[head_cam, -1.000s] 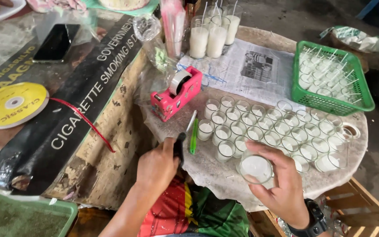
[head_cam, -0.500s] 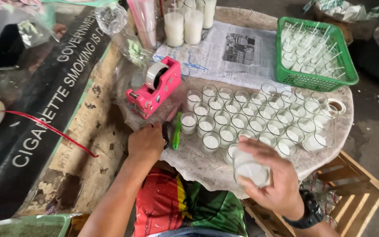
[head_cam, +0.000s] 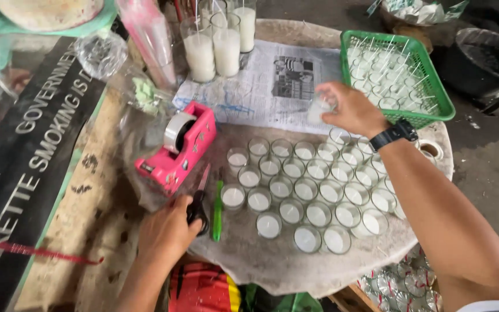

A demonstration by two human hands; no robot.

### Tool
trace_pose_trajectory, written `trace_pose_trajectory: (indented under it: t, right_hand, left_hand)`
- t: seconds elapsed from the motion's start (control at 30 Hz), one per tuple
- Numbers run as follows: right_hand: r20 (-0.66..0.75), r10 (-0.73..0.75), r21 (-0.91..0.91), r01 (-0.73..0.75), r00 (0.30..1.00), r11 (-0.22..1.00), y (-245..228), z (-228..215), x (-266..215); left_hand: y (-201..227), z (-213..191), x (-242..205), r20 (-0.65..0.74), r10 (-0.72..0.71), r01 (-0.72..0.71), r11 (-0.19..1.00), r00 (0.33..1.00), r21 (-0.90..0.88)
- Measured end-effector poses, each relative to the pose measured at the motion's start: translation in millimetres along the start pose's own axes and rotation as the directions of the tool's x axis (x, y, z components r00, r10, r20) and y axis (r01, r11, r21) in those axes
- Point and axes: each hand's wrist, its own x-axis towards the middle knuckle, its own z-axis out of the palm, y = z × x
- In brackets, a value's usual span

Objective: Trimming wicks and organizing small glass candle jars on a production table.

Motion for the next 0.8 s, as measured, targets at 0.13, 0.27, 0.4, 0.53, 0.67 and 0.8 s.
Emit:
trace_pose_trajectory:
  t: [0.13, 0.27, 0.4, 0.53, 0.67, 0.8]
  right_hand:
    - [0.272, 0.128, -0.119, -0.099, 0.954, 0.988, 21.1, 16.8, 25.0]
    - [0.377, 0.137, -0.137, -0.091, 0.916, 0.986, 39.9, 22.1, 32.6]
    - [0.535, 0.102, 0.032, -0.141, 0.838, 0.990, 47.4, -3.0, 34.0]
    - [0.233, 0.069, 0.057, -0.085, 0.970, 0.995, 68.3, -30.7, 45.0]
    - [-0.176, 0.125, -0.309, -0.175, 0.976, 0.935, 98.5, -43.4, 65.6]
    - [-0.001, 0.516, -0.497, -0.448, 0.857, 0.743, 95.1, -26.1, 78.9]
  left_hand:
    - [-11.9, 17.5, 10.9, -0.128, 0.043, -0.049, 0.998, 0.991, -0.041]
    - [-15.4, 26.5, 18.6, -0.141, 0.017, -0.028, 0.997, 0.990, -0.074]
    - [-23.5, 57.4, 30.7, -0.369, 0.021, -0.062, 0.993, 0.929, -0.097]
    - [-47.0, 115.4, 50.5, -0.535, 0.021, -0.219, 0.926, 0.845, -0.308]
    - [-88.7, 224.2, 87.8, -0.372, -0.184, -0.019, 0.877, 0.910, -0.480]
    - [-72.7, 210.9, 91.6, -0.676, -0.127, -0.284, 0.840, 0.726, -0.463]
